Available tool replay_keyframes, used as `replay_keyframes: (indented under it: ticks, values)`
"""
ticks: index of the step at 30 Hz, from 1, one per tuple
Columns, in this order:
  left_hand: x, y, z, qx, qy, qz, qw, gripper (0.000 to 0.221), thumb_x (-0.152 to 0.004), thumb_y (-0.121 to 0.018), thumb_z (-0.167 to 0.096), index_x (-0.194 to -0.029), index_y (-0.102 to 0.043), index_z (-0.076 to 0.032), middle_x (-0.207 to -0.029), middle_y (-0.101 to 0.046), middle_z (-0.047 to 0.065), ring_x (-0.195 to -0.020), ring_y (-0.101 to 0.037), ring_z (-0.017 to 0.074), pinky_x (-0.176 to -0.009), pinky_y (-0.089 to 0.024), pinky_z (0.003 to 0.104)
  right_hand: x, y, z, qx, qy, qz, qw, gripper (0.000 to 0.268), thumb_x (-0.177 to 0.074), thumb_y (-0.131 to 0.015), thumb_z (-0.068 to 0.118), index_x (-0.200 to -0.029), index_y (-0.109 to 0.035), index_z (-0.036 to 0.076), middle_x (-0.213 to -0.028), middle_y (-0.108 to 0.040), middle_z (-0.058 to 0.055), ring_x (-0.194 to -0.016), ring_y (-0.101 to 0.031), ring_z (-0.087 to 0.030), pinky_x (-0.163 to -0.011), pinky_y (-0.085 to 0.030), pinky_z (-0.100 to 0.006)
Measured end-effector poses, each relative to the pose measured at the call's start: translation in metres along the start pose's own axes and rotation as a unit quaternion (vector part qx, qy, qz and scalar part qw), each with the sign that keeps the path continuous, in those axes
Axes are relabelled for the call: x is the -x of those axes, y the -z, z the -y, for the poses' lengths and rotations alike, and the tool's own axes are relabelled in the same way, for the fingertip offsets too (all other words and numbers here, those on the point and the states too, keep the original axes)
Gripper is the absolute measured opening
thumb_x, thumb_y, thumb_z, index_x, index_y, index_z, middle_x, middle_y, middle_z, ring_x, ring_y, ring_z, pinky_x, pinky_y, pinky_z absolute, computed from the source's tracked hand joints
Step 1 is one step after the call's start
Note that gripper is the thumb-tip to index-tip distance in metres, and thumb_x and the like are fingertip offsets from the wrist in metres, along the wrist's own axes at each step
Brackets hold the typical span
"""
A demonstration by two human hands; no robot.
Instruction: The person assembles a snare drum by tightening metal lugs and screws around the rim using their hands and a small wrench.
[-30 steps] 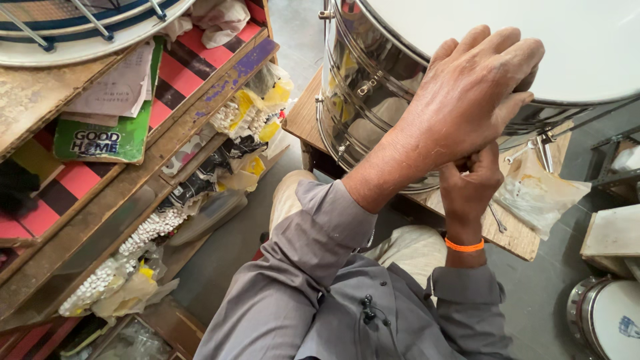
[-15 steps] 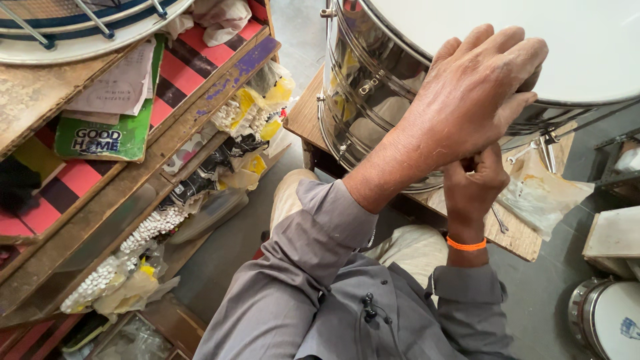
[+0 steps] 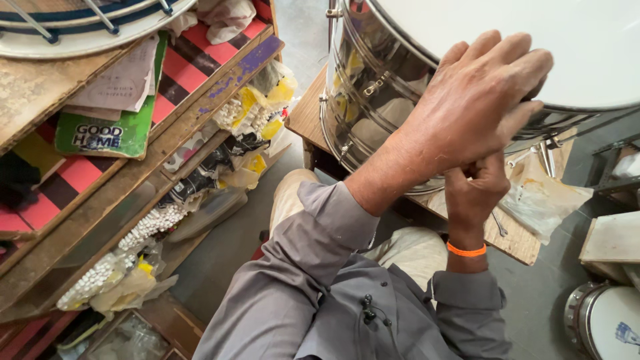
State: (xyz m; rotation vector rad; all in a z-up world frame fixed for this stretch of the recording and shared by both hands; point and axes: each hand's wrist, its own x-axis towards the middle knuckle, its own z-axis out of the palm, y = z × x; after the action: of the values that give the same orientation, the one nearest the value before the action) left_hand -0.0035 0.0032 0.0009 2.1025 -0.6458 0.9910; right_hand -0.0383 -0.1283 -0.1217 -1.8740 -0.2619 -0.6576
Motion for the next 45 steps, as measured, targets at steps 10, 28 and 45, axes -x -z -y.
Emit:
replay_keyframes:
  ticks: [10,28,45]
  values:
    - [0.001,0.002,0.001,-0.010,-0.027,-0.006,1.000,0.050,-0.076,-0.083,-0.023,-0.115,-0.053,-0.012,-0.108,-0.052,0.005,-0.108,-0.054,0.0269,-0.093,-0.042,0.048,-0.002,0.005,-0.029,0.013,0.045,0.014,0.999,0.015,-0.107,-0.074,0.002,-0.101,-0.061,-0.002,-0.083,-0.063,-0.001,-0.078,-0.056,-0.004,-0.070,-0.050,-0.022]
    - [0.001,-0.008,0.003,-0.023,-0.010,0.000,1.000,0.038,-0.083,-0.080,-0.030,-0.110,-0.059,-0.013,-0.104,-0.054,0.004,-0.106,-0.054,0.0253,-0.092,-0.042,0.049,-0.001,-0.002,-0.009,0.056,0.055,-0.029,0.996,0.021,-0.103,-0.081,0.005,-0.104,-0.061,0.000,-0.083,-0.055,0.001,-0.075,-0.047,-0.005,-0.070,-0.045,-0.025]
    - [0.000,0.002,-0.001,-0.018,-0.013,-0.009,1.000,0.036,-0.080,-0.080,-0.028,-0.105,-0.059,-0.013,-0.103,-0.054,0.004,-0.104,-0.055,0.0267,-0.090,-0.043,0.049,-0.005,0.002,-0.010,0.084,0.052,-0.016,0.995,0.025,-0.096,-0.084,0.006,-0.097,-0.060,-0.001,-0.078,-0.056,-0.004,-0.072,-0.048,-0.009,-0.067,-0.045,-0.028]
